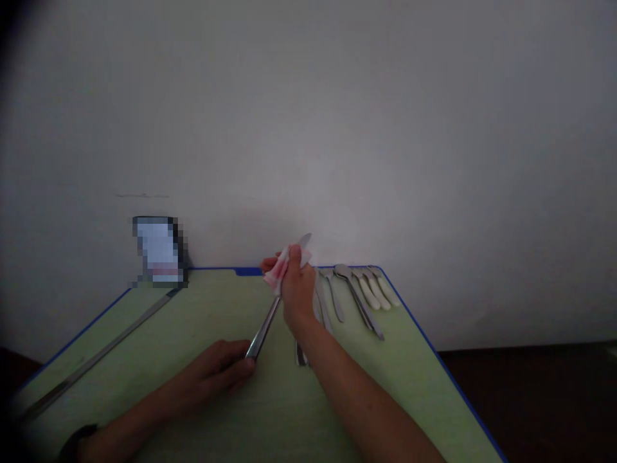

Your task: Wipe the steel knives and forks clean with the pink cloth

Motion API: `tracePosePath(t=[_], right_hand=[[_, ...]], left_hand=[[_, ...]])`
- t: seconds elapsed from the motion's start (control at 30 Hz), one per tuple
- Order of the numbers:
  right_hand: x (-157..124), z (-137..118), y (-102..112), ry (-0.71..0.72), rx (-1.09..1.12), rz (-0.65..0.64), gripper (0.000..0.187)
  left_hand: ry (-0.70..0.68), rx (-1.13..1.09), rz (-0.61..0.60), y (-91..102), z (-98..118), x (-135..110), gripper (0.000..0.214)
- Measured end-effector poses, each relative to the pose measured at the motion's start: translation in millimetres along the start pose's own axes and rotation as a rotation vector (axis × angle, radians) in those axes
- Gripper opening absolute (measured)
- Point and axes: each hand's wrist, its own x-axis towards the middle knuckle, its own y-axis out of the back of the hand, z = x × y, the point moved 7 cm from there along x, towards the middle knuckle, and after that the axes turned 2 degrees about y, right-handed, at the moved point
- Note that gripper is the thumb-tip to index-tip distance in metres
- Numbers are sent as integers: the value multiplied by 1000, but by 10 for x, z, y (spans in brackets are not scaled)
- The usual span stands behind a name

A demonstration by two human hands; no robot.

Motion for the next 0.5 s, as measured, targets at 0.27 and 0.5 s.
tracePosePath(t=[0.27,0.5], right_hand=[[-359,266,-246,-140,-140,-169,51],[-105,14,-100,-82,-73,-81,41]], left_hand=[[134,-200,128,13,-115,88,49],[64,-89,76,3,-21,44,46]])
